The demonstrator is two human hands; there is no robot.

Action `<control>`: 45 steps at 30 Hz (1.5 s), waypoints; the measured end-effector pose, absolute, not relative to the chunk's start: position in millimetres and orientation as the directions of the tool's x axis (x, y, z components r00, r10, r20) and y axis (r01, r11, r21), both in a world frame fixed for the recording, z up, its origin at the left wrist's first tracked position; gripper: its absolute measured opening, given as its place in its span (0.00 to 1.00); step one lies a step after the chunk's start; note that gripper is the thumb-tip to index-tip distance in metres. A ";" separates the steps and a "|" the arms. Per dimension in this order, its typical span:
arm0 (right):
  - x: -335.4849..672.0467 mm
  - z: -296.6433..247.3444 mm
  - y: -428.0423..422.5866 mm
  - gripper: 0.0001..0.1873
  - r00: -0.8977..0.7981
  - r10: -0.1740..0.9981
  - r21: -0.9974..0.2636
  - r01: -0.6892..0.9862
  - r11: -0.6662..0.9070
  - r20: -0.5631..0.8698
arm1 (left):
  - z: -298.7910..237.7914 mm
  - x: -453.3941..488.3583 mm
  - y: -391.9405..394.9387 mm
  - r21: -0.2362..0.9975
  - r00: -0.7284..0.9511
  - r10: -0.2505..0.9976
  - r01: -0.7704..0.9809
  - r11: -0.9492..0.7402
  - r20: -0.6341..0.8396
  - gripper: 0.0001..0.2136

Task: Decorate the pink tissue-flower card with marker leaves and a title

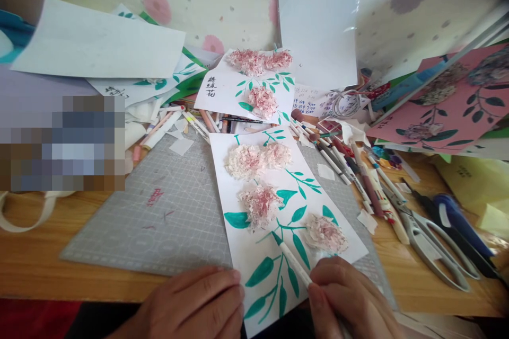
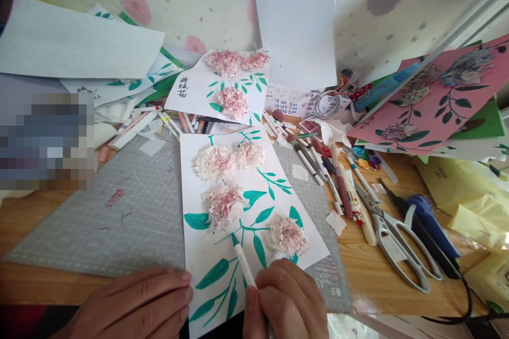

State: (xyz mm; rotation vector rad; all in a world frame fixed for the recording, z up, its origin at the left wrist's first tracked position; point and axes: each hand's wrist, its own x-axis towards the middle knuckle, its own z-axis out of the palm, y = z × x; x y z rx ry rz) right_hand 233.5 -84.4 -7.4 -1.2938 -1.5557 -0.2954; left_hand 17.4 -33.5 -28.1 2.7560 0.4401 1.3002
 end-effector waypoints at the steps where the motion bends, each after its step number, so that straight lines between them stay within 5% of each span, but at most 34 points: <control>1: 234.1 -7.2 -84.1 0.11 0.121 0.577 -0.400 0.831 0.386 0.808 | -30.0 17.2 -33.6 0.179 0.613 0.288 0.233 -0.956 0.736 0.12; 18: 214.4 -6.5 -78.2 0.14 0.131 0.552 -0.396 0.829 0.394 0.824 | -26.2 16.8 -31.0 0.163 0.586 0.278 0.243 -0.956 0.761 0.13; 25: 232.1 10.7 -80.4 0.14 -0.239 0.704 -0.333 0.750 0.571 0.669 | -25.4 16.2 -30.9 0.169 0.603 0.286 0.244 -0.955 0.745 0.14; 31: 233.0 9.0 -80.0 0.14 -0.208 0.695 -0.358 0.735 0.575 0.689 | -24.6 16.3 -29.1 0.082 0.621 0.239 0.270 -0.959 0.747 0.16; 36: 234.4 7.7 -81.5 0.13 -0.219 0.690 -0.356 0.727 0.587 0.690 | -22.9 15.9 -40.0 0.169 0.635 0.374 0.360 -0.918 0.676 0.13; 45: 233.4 7.4 -83.2 0.13 -0.201 0.692 -0.352 0.744 0.568 0.693 | -30.4 20.7 -47.4 0.110 0.627 0.378 0.422 -0.900 0.681 0.13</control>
